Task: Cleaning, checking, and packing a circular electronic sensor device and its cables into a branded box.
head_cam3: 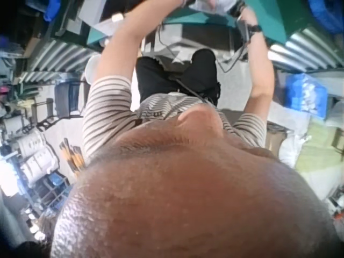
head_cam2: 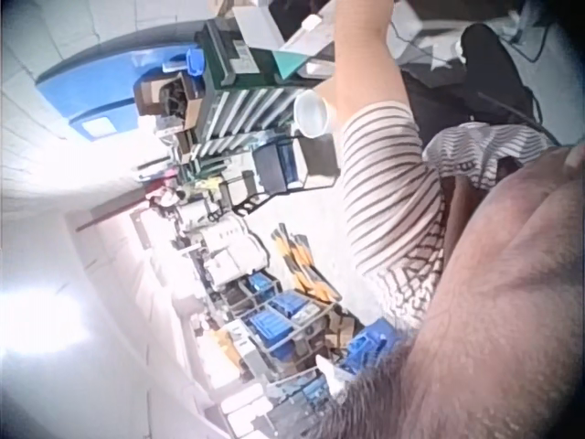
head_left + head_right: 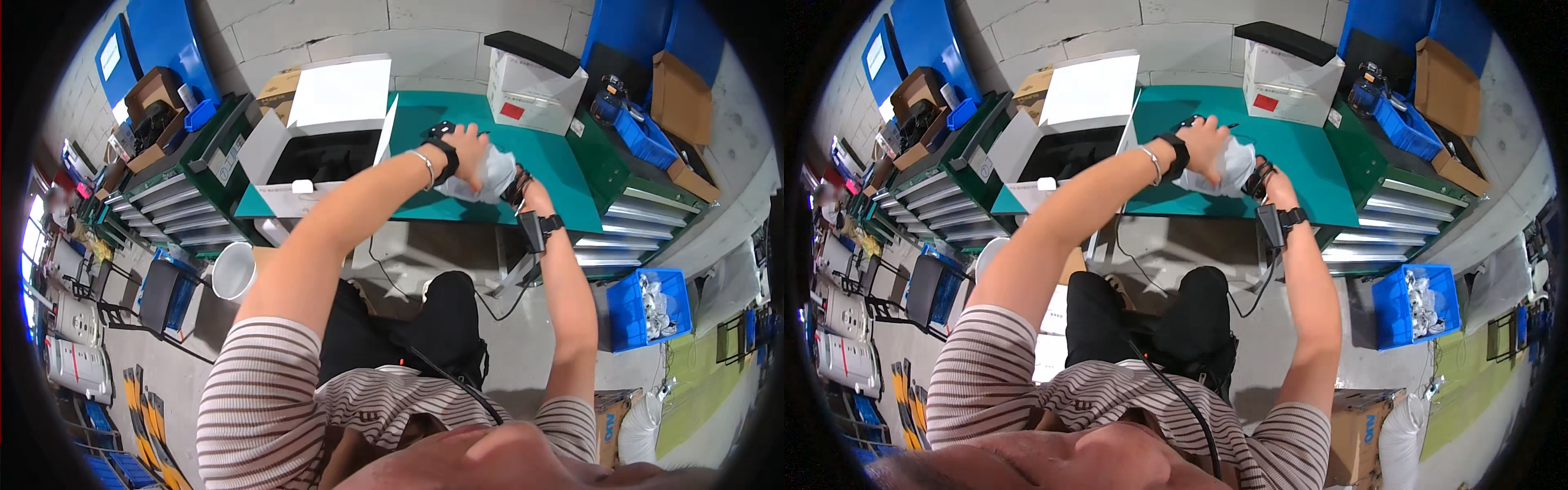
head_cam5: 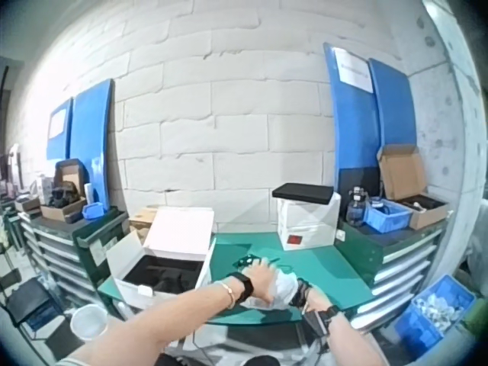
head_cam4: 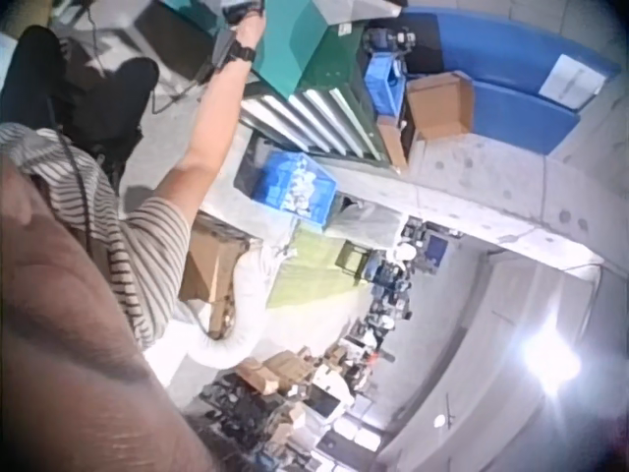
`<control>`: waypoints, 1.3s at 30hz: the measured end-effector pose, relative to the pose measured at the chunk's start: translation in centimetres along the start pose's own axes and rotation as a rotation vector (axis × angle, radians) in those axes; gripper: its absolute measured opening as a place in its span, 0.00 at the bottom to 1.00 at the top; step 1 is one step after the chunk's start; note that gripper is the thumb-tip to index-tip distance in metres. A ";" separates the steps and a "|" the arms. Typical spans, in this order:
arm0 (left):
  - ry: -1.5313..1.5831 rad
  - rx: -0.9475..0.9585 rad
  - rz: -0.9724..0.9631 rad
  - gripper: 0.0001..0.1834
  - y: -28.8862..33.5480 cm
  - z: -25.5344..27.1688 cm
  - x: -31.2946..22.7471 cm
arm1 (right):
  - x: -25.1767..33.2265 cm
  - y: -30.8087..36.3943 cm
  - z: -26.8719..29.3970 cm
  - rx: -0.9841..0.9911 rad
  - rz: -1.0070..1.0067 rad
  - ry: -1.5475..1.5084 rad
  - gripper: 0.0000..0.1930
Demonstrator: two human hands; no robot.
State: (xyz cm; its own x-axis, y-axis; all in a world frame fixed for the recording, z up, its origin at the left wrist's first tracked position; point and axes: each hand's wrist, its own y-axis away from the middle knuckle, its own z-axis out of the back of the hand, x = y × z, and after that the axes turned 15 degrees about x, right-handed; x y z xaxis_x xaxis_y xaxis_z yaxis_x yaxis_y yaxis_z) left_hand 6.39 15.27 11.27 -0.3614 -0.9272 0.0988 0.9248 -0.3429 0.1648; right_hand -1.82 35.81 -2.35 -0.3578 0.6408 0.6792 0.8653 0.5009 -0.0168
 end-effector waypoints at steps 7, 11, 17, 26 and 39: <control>0.104 0.177 0.054 0.54 -4.4 -2.4 -0.5 | -1.2 -2.4 5.6 -0.083 -0.006 0.904 0.18; 0.023 0.231 0.102 0.56 -3.9 -3.2 1.9 | -1.5 0.1 -3.1 -0.012 0.012 0.941 0.18; 0.165 -0.241 -0.104 0.46 1.1 -3.0 -0.6 | -1.8 0.0 2.9 -0.103 0.097 0.896 0.22; 0.187 -0.420 0.208 0.25 21.6 -1.5 9.9 | -2.0 -0.9 5.5 -0.160 0.161 1.032 0.13; -0.111 -0.518 0.420 0.16 25.3 -12.4 14.0 | -2.2 0.5 0.4 -0.268 0.232 1.632 0.13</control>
State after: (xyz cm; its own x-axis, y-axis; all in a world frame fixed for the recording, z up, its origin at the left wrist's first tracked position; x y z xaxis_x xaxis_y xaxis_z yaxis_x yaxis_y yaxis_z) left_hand 26.26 -8.24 4.63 0.0566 -0.9861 0.1564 0.9169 -0.0106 -0.3989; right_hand -0.71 34.90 -4.19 0.3456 -0.6425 0.6839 0.9373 0.2712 -0.2189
